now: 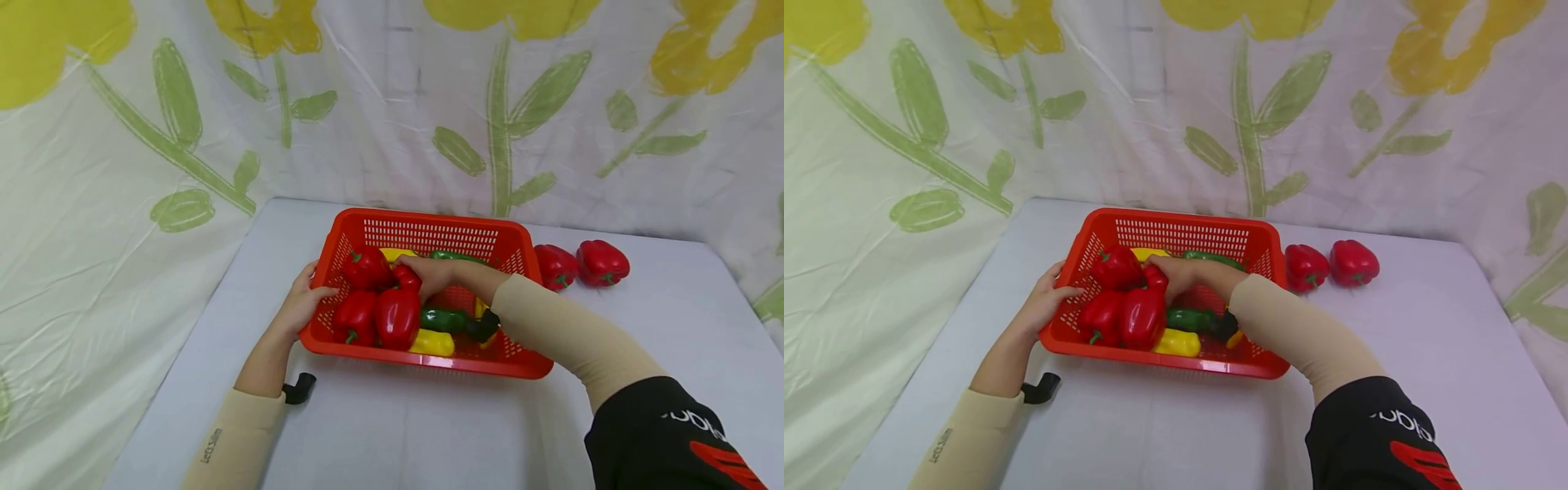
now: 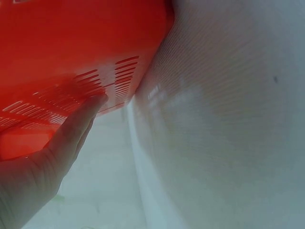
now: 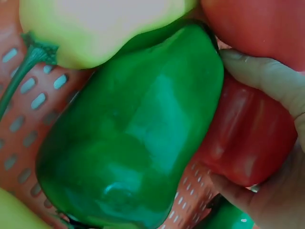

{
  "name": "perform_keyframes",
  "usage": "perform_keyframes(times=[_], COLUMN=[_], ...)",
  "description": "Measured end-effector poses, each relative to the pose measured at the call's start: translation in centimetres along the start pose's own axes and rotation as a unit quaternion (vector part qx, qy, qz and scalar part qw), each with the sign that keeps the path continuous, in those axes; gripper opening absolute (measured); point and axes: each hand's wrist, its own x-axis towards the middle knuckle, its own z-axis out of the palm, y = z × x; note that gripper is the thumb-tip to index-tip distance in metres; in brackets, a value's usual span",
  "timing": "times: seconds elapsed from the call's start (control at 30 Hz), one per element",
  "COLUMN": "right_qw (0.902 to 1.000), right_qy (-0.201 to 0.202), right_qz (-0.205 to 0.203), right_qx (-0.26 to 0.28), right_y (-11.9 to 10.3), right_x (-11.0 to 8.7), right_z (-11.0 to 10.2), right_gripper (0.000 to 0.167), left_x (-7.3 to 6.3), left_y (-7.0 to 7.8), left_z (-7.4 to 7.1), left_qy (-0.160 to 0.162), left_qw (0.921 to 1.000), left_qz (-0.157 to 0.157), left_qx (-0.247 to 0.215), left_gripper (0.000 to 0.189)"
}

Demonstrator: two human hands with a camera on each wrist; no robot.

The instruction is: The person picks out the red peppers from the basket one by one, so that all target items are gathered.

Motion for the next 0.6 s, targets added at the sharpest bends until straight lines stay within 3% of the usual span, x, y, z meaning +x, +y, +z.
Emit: perform_keyframes(times=[0.2, 0.6], right_qw=[0.9995, 0.9966], right_qy=[-0.001, 0.011], right_qz=[-0.017, 0.041], right_qx=[-0.027, -0.071], right_y=[0.01, 0.42], right_x=[0.14, -0.14], right_z=[0.08, -0.18], right_gripper=[0.070, 0.077], left_x=[0.09, 0.15], left_y=[0.13, 0.20], left_z=[0.02, 0.11], left_qy=[0.005, 0.007], left_qw=[0.9997, 0.9993], left_qz=[-0.021, -0.035], left_qx=[0.010, 0.010], left_gripper=[0.057, 0.058])
